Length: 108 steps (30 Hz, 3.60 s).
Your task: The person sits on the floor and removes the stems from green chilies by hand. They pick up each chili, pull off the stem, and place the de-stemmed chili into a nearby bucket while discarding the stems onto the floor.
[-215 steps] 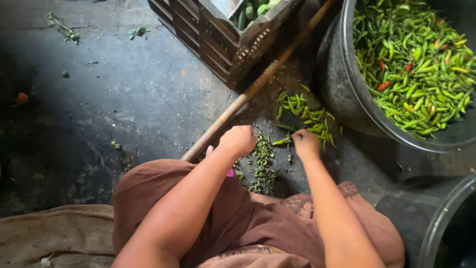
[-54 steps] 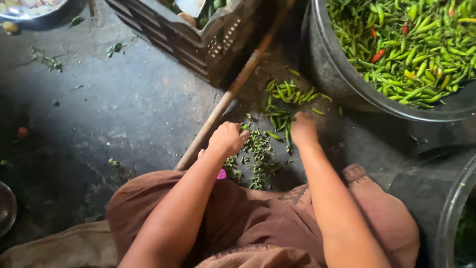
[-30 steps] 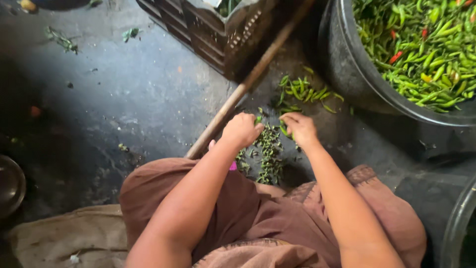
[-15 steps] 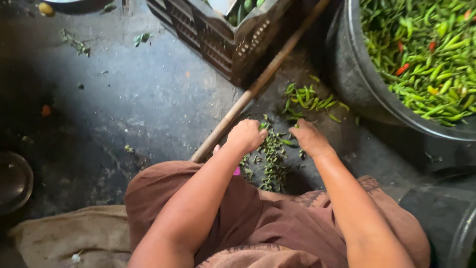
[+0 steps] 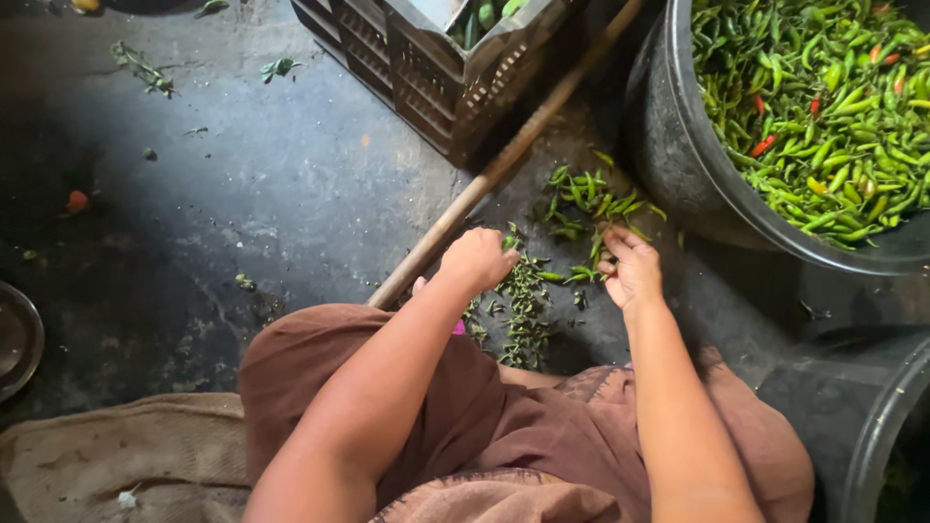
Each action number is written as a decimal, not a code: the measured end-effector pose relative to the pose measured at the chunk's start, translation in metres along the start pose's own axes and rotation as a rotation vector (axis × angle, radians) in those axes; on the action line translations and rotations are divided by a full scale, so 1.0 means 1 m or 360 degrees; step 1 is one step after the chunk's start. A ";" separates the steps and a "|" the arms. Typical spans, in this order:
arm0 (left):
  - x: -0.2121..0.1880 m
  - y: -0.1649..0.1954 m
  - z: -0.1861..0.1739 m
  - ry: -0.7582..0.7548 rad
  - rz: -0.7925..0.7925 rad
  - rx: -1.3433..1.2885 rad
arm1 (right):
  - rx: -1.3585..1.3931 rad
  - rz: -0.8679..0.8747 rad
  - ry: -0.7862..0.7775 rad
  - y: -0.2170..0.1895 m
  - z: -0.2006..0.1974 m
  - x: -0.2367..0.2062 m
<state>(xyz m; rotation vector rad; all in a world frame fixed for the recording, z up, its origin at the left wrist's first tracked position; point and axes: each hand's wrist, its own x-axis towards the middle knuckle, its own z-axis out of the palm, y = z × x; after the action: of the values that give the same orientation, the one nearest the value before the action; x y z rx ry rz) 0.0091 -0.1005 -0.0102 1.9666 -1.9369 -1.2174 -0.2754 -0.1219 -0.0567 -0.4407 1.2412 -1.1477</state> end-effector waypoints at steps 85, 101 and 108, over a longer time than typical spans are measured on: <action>-0.070 0.060 0.028 0.0611 0.1017 -0.0279 | 0.1119 0.0443 -0.0943 0.080 0.097 -0.082; -0.013 0.009 -0.028 0.1025 0.0518 -0.0692 | -0.0592 -0.1087 0.0836 -0.245 -0.103 -0.272; -0.020 0.022 -0.008 0.0843 0.0729 -0.0586 | -0.2595 -0.0340 0.1453 -0.221 -0.072 -0.274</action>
<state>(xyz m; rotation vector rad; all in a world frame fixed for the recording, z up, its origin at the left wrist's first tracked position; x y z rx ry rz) -0.0006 -0.0901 0.0171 1.3731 -1.6175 -0.7604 -0.4090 0.0426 0.2342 -1.3216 2.8823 -0.1595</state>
